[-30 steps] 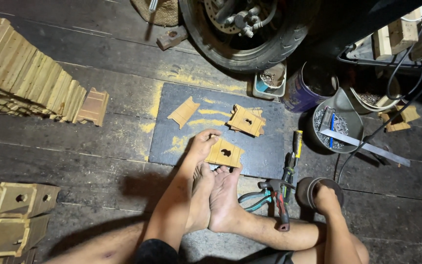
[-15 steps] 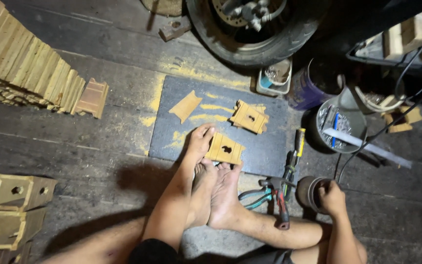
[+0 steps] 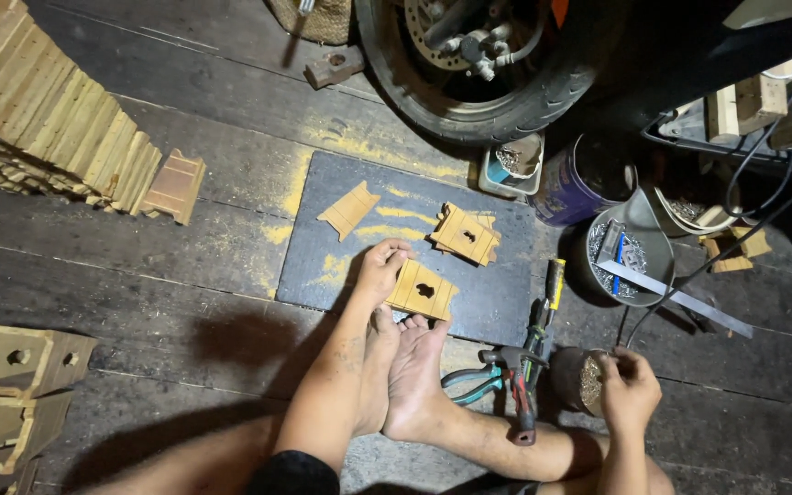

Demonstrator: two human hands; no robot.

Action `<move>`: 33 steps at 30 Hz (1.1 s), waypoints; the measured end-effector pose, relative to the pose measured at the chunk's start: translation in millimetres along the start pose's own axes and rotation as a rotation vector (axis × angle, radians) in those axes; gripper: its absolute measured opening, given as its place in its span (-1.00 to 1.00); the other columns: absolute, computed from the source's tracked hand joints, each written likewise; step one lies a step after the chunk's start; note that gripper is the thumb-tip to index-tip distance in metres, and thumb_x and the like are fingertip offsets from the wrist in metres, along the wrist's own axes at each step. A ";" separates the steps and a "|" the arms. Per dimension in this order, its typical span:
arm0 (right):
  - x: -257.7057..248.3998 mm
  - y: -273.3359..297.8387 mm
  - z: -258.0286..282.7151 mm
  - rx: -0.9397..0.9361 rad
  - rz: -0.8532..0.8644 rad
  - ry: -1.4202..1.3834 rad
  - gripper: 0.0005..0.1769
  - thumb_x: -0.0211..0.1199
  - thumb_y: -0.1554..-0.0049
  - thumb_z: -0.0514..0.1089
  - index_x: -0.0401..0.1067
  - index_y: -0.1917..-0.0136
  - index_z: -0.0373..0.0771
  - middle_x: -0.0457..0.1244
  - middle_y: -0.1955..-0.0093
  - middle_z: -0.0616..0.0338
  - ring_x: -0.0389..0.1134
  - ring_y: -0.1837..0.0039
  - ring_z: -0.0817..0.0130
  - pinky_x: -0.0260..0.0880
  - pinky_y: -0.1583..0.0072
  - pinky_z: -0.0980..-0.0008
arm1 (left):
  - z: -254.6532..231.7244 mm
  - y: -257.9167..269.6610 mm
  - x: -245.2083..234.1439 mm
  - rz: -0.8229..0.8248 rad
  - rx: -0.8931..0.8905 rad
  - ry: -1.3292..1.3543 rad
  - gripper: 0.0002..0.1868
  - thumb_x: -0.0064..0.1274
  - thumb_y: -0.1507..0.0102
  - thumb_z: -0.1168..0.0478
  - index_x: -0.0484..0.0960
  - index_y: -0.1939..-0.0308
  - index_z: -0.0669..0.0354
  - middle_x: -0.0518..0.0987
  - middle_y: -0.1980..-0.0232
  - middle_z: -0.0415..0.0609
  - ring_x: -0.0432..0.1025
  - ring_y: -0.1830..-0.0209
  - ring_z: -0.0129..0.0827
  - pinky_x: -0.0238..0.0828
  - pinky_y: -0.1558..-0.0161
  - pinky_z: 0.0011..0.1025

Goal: The person assembles small wooden components by hand, using a hammer, pliers, and a screwdriver to join pieces and insert pins.

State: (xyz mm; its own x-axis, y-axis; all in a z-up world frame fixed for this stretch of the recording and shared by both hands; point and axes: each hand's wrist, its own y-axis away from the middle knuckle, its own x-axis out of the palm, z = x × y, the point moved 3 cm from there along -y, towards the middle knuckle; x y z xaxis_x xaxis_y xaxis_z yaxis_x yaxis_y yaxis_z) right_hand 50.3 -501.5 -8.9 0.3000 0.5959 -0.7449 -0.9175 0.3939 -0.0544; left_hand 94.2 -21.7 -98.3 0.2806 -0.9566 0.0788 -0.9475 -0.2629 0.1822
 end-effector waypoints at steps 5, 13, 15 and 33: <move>44.0 17.1 65.8 -0.258 0.121 -0.009 -0.85 0.40 -0.23 -0.19 0.62 -0.06 -0.25 0.46 -0.04 0.07 0.44 -0.09 0.22 0.42 -0.21 0.27 | 3.6 -0.9 -0.6 0.005 0.027 0.039 -0.87 0.00 -0.39 0.27 0.66 0.14 -0.02 0.75 0.15 -0.18 0.60 -0.07 -0.29 0.33 -0.45 -0.11; 178.5 73.1 165.2 -0.620 0.383 -0.188 -0.84 0.36 -0.17 -0.31 0.67 0.03 -0.11 0.45 0.09 0.10 0.51 -0.04 0.03 0.46 -0.14 0.13 | 27.1 -10.5 1.0 -0.021 0.232 0.193 -0.86 0.09 -0.36 0.32 0.74 0.08 0.08 0.76 0.22 -0.07 0.52 0.21 -0.51 0.45 0.06 -0.47; 208.3 80.4 173.6 -0.719 0.320 -0.253 -0.83 0.34 -0.15 -0.38 0.60 0.01 -0.17 0.43 0.03 0.05 0.50 -0.07 -0.01 0.48 -0.13 0.10 | 34.2 -14.5 4.2 -0.020 0.218 0.197 -0.86 0.08 -0.37 0.32 0.73 0.07 0.09 0.76 0.22 -0.06 0.51 0.21 -0.49 0.45 0.06 -0.46; 253.5 76.9 189.9 -0.744 0.234 -0.136 -0.81 0.23 -0.19 -0.35 0.43 -0.01 -0.07 0.32 0.08 0.17 0.45 -0.03 -0.02 0.47 -0.04 0.07 | 37.5 -13.1 8.6 -0.001 0.192 0.328 -0.88 0.08 -0.35 0.34 0.71 0.09 0.13 0.73 0.21 -0.06 0.48 0.17 -0.47 0.42 0.01 -0.45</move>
State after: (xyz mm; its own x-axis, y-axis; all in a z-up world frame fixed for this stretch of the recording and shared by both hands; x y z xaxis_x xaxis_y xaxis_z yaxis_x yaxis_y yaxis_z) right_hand 105.3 -187.3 -75.6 0.0625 0.7047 -0.7067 -0.8801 -0.2951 -0.3720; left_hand 103.3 -31.2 -136.7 0.2866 -0.8732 0.3943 -0.9498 -0.3127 -0.0022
